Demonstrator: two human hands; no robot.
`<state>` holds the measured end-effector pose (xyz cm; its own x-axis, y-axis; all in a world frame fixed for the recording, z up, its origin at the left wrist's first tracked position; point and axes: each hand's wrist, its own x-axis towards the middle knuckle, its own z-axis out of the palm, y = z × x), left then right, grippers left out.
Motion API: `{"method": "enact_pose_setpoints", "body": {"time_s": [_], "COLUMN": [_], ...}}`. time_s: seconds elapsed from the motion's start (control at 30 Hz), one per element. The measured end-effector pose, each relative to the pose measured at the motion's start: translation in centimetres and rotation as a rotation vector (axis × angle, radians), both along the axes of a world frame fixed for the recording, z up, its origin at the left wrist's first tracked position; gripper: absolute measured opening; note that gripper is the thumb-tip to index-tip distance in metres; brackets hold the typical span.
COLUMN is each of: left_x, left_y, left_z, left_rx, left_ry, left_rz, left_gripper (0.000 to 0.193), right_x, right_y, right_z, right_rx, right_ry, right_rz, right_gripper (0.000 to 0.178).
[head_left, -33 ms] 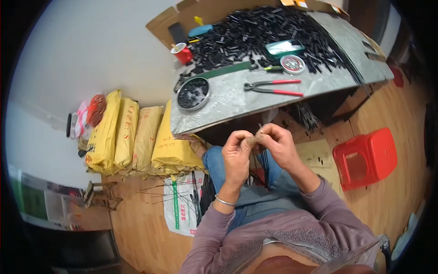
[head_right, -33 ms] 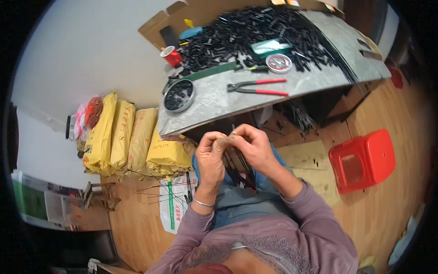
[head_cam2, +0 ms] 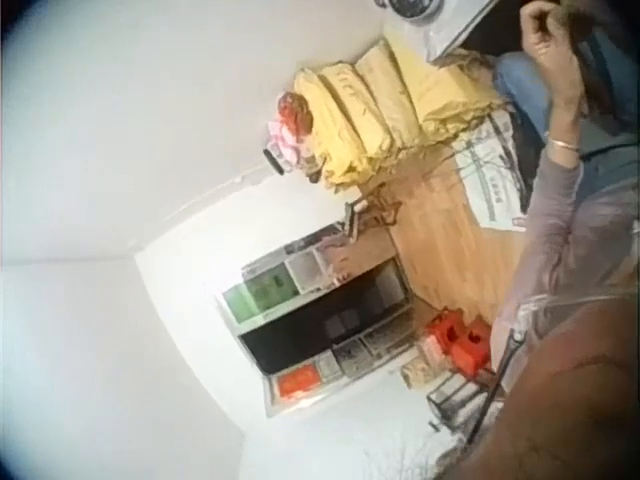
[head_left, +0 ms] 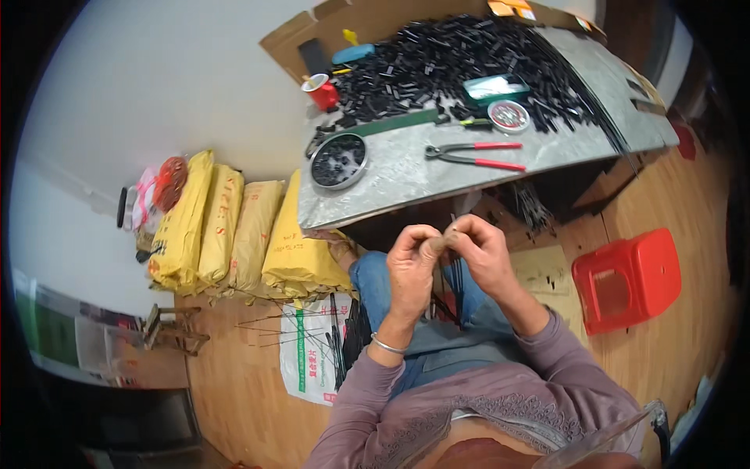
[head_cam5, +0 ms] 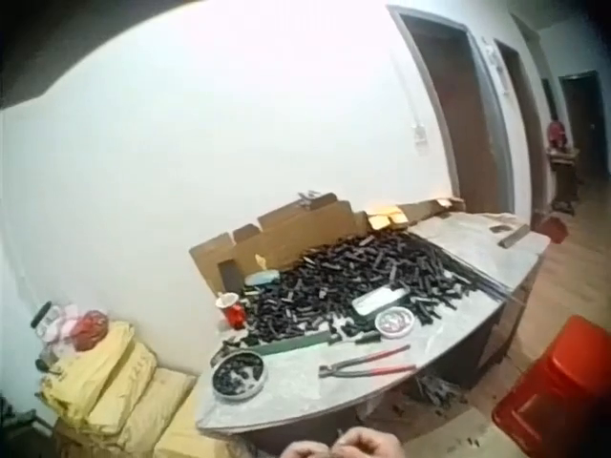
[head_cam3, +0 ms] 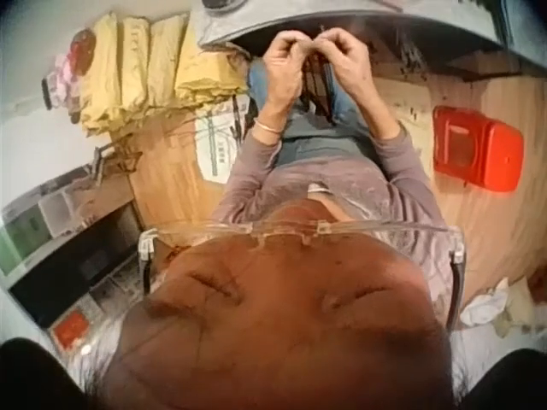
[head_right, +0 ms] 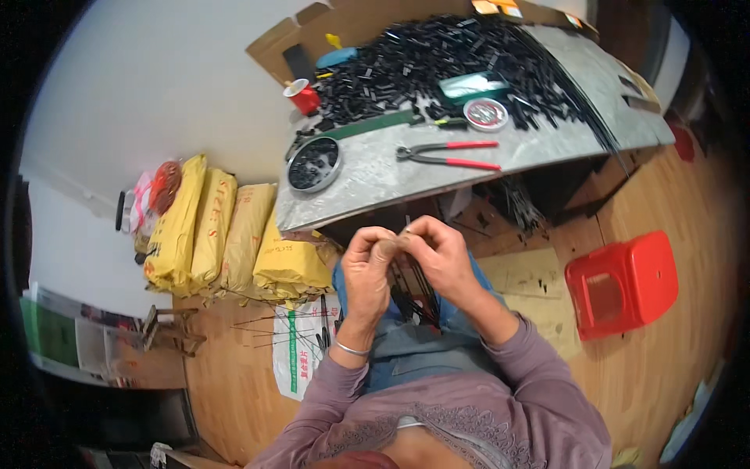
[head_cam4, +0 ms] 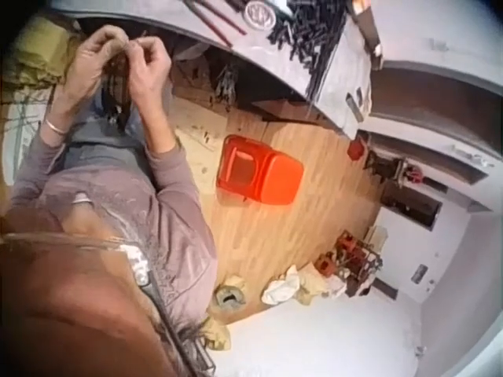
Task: Organizing, bundling, and trimming black wires using pliers and labels at a manufacturing workstation.
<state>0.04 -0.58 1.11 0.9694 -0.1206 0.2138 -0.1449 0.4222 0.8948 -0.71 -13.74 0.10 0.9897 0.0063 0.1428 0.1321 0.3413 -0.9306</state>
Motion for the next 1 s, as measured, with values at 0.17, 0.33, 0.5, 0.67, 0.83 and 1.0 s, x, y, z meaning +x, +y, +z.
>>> {"method": "enact_pose_setpoints", "body": {"time_s": [0.17, 0.33, 0.5, 0.67, 0.83, 1.0], "left_x": [-0.3, 0.1, 0.6, 3.0, 14.4, 21.9], "left_y": [-0.1, 0.2, 0.7, 2.5, 10.9, 15.8], "left_z": [0.0, 0.5, 0.8, 1.2, 0.9, -2.0], "left_rx": [-0.037, 0.003, -0.033, 0.172, 0.948, 1.462], "left_ry": [0.01, 0.003, -0.003, -0.076, -0.421, -0.441], "left_rz": [0.002, 0.016, 0.025, 0.069, 0.546, 0.446], "left_gripper": [0.014, 0.011, 0.011, 0.02, 0.017, 0.02], "right_x": [0.0, 0.2, 0.8, 2.6, 4.0, 4.7], "right_y": [0.4, 0.4, 1.1, 1.1, 1.4, 2.3], "right_z": [1.2, -0.8, -0.9, -1.7, -1.1, -1.4], "right_rx": [0.03, -0.139, -0.157, -0.087, -0.119, -0.11], "right_ry": [0.01, 0.111, 0.09, 0.092, 0.056, 0.128], "right_rz": [0.036, 0.236, 0.201, 0.249, 0.316, 0.367], "right_gripper": [0.006, 0.015, 0.012, 0.008, 0.006, 0.008]}}
